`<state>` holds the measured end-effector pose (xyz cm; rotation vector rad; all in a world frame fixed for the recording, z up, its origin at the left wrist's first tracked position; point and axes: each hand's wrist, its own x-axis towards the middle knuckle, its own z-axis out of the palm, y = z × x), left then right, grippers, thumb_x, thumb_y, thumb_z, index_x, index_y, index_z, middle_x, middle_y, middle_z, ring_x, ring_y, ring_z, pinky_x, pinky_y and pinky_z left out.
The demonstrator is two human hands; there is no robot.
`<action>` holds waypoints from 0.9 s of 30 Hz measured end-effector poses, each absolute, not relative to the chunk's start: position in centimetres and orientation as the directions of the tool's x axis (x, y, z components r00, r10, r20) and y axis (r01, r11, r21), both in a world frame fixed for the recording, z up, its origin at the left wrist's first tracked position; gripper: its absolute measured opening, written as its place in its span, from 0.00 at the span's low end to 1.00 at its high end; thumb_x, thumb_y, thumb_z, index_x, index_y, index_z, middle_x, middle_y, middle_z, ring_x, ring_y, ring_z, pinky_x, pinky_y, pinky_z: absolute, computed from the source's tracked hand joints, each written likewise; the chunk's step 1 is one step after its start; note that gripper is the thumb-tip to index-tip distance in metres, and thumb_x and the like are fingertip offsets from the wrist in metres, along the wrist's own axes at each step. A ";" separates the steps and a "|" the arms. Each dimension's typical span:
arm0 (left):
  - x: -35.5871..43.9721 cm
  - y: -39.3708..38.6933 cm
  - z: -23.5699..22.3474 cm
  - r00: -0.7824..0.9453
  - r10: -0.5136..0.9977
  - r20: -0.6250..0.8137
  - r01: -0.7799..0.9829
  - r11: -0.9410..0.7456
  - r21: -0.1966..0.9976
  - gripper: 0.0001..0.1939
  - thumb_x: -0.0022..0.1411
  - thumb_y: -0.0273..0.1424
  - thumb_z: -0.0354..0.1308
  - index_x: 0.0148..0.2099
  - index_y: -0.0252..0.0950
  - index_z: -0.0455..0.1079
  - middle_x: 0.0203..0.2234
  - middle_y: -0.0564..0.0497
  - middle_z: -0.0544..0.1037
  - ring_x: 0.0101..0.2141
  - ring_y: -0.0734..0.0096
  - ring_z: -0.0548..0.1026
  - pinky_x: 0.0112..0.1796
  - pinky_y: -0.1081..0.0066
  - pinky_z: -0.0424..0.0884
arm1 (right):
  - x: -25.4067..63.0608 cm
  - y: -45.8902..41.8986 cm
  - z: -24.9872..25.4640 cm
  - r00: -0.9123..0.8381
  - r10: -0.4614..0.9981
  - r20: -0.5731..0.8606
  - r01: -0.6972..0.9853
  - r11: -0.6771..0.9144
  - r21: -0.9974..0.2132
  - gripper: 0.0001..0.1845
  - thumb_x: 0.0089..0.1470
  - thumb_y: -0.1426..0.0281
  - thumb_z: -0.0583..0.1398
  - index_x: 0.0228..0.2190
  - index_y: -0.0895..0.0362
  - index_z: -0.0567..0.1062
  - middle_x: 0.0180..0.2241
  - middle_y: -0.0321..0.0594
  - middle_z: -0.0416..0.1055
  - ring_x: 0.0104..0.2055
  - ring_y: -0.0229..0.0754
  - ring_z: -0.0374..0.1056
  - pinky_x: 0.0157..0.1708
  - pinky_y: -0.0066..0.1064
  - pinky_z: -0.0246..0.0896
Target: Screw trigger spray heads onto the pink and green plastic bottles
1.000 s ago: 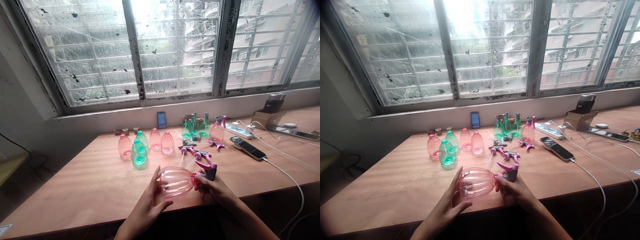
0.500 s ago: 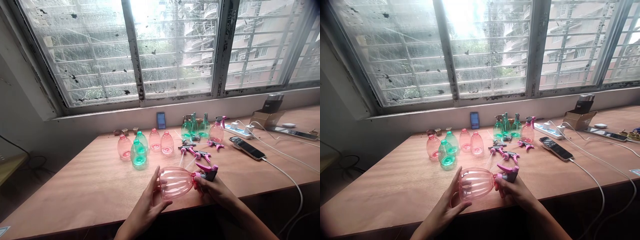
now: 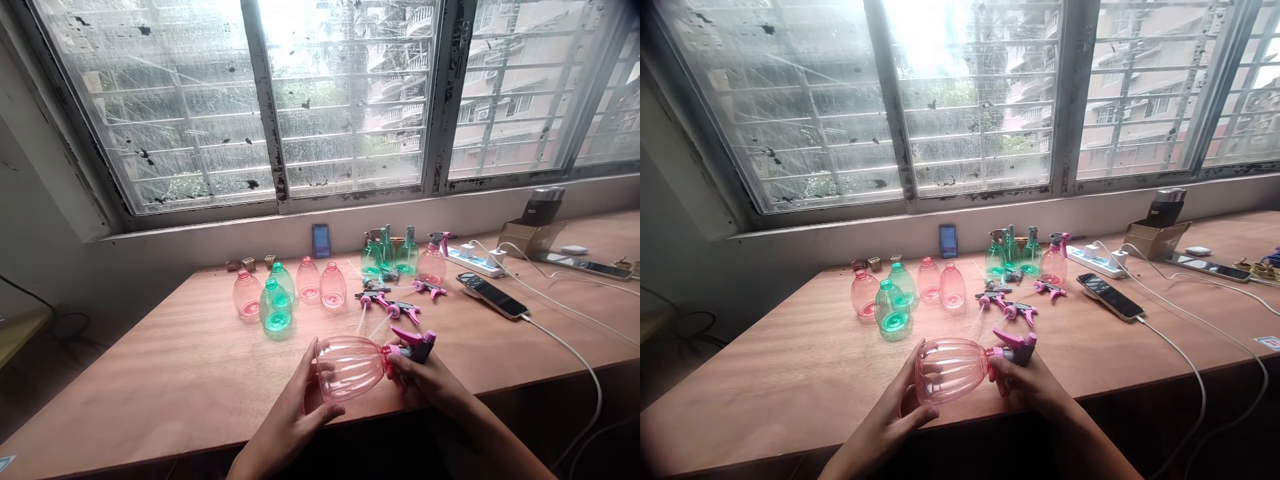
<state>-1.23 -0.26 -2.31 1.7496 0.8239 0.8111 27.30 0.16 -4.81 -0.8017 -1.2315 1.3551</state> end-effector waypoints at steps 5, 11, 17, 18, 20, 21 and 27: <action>-1.3 -0.1 -2.4 0.541 0.829 0.143 0.199 -0.292 0.936 0.49 0.65 0.38 0.65 0.75 0.49 0.36 0.69 0.42 0.57 0.63 0.50 0.66 0.64 0.51 0.60 | 27.5 0.2 -4.9 -0.205 0.961 0.185 -0.248 0.132 -0.960 0.20 0.57 0.56 0.67 0.27 0.61 0.78 0.25 0.38 0.73 0.22 0.35 0.65 0.23 0.27 0.58; -1.3 -0.1 -2.3 0.546 0.828 0.130 0.206 -0.283 0.937 0.49 0.65 0.38 0.65 0.75 0.45 0.36 0.62 0.40 0.67 0.62 0.51 0.67 0.64 0.50 0.59 | 27.5 0.2 -5.1 -0.197 0.964 0.181 -0.248 0.130 -0.960 0.19 0.57 0.56 0.67 0.28 0.60 0.77 0.26 0.38 0.73 0.22 0.36 0.65 0.23 0.28 0.56; -1.2 -0.2 -2.4 0.529 0.837 0.138 0.205 -0.284 0.937 0.50 0.64 0.39 0.66 0.75 0.46 0.37 0.60 0.39 0.69 0.60 0.50 0.68 0.63 0.50 0.60 | 27.7 0.3 -5.6 -0.201 0.961 0.190 -0.224 0.144 -0.964 0.19 0.59 0.56 0.66 0.28 0.60 0.77 0.25 0.38 0.72 0.22 0.36 0.65 0.23 0.28 0.55; -1.2 -0.2 -2.4 0.523 0.840 0.143 0.206 -0.288 0.935 0.50 0.64 0.38 0.66 0.75 0.46 0.37 0.61 0.39 0.68 0.60 0.50 0.69 0.63 0.51 0.60 | 27.7 0.3 -5.7 -0.204 0.961 0.187 -0.214 0.142 -0.966 0.20 0.59 0.56 0.65 0.27 0.60 0.77 0.24 0.38 0.72 0.22 0.36 0.65 0.24 0.28 0.56; -1.1 -0.3 -2.3 0.513 0.844 0.155 0.211 -0.298 0.931 0.50 0.64 0.38 0.66 0.75 0.47 0.37 0.62 0.39 0.67 0.60 0.51 0.69 0.62 0.52 0.61 | 27.7 0.4 -5.7 -0.206 0.963 0.177 -0.208 0.133 -0.969 0.20 0.59 0.55 0.65 0.27 0.60 0.77 0.24 0.37 0.72 0.22 0.36 0.65 0.24 0.29 0.56; -1.1 -0.3 -2.3 0.511 0.845 0.160 0.215 -0.306 0.927 0.49 0.64 0.37 0.66 0.75 0.48 0.37 0.63 0.39 0.66 0.59 0.51 0.70 0.63 0.52 0.61 | 27.7 0.4 -5.7 -0.205 0.963 0.173 -0.210 0.129 -0.969 0.20 0.59 0.55 0.65 0.27 0.60 0.77 0.24 0.37 0.72 0.22 0.36 0.65 0.24 0.28 0.56; -1.1 -0.3 -2.2 0.517 0.835 0.188 0.234 -0.349 0.907 0.49 0.65 0.34 0.64 0.75 0.51 0.34 0.64 0.41 0.65 0.59 0.55 0.70 0.64 0.53 0.58 | 27.5 0.2 -5.3 -0.188 0.969 0.163 -0.256 0.111 -0.960 0.18 0.58 0.56 0.67 0.31 0.59 0.76 0.27 0.37 0.74 0.22 0.36 0.66 0.24 0.28 0.57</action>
